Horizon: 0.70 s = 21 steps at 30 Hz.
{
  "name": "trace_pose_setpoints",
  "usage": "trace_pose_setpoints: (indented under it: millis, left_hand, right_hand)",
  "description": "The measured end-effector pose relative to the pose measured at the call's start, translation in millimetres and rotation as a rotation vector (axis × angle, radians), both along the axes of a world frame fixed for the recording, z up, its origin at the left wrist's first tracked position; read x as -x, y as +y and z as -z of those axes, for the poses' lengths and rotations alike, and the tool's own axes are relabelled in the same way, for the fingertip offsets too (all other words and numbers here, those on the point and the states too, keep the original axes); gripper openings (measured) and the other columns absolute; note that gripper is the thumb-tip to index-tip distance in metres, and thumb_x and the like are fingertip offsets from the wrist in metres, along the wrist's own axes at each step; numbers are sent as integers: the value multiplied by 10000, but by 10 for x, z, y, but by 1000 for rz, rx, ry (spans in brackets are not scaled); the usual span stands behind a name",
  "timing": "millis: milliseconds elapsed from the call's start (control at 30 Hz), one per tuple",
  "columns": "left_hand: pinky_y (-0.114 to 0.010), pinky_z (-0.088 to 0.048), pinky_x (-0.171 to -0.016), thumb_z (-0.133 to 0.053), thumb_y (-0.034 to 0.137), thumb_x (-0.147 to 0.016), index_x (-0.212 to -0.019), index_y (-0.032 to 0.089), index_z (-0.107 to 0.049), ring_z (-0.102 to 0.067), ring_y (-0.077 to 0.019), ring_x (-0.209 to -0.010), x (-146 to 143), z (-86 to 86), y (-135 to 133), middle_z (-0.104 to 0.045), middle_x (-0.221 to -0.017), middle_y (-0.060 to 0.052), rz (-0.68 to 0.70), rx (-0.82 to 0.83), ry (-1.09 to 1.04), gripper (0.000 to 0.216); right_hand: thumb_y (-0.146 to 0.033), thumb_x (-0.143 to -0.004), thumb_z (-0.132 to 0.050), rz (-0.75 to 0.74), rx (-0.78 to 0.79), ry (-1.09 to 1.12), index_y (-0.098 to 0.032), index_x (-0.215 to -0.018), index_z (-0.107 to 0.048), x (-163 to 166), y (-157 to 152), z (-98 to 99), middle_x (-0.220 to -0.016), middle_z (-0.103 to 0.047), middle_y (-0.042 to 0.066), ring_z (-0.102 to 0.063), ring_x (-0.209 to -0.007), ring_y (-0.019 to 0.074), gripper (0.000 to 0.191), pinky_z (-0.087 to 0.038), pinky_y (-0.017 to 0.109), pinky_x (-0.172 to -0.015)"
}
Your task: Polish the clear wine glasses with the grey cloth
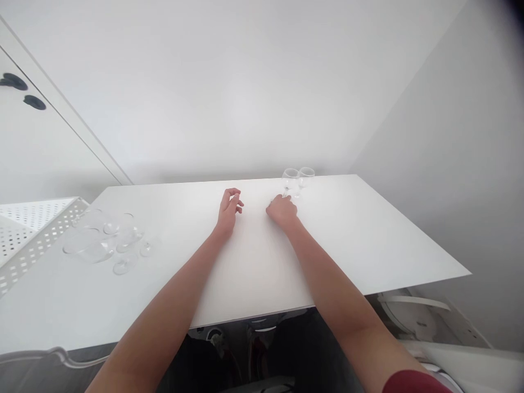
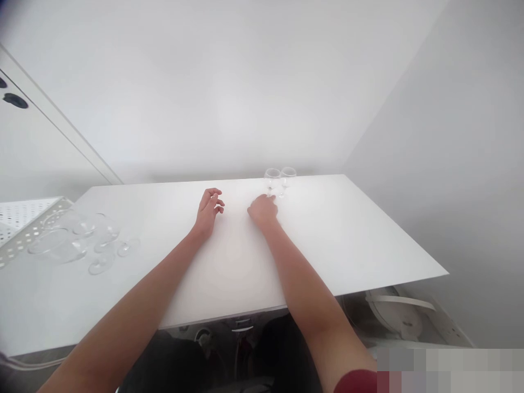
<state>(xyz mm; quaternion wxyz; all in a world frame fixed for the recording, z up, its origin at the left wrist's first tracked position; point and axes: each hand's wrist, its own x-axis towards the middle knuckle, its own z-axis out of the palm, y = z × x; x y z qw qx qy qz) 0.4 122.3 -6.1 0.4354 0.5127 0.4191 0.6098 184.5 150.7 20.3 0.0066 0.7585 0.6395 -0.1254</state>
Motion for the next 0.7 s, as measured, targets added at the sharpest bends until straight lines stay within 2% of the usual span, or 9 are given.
trace_pose_setpoints:
  millis: [133, 533, 700]
  left_hand:
    - [-249, -509, -647, -560, 473, -970, -1022, 295, -625, -582, -120, -814, 2, 6, 6, -547, -1239, -45, 8, 12, -10, 196]
    - [-243, -498, -614, -542, 474, -977, -983, 270, -627, -567, -111, -777, 2, -1, 10, -547, -1207, -54, 14, 18, -1, 221]
    - [-240, -483, -618, -519, 465, -992, -971, 259, -627, -549, -110, -782, 4, 9, 12, -531, -1216, -57, 21, 36, 4, 233]
  right_hand:
    - [-267, -950, -452, 87, 3, 56, 1, -1579, -363, -50, 23, -29, -1598, -381, 333, -545, -1396, 365, 689, -551, 397, -944]
    - [-272, -936, -478, 136, -19, 81, -21, -1579, -383, -113, 74, -10, -1584, -396, 331, -561, -1360, 386, 697, -559, 445, -946]
    - [-279, -940, -473, 147, -32, 89, -22, -1572, -391, -127, 78, 9, -1570, -409, 330, -578, -1338, 376, 687, -558, 428, -941]
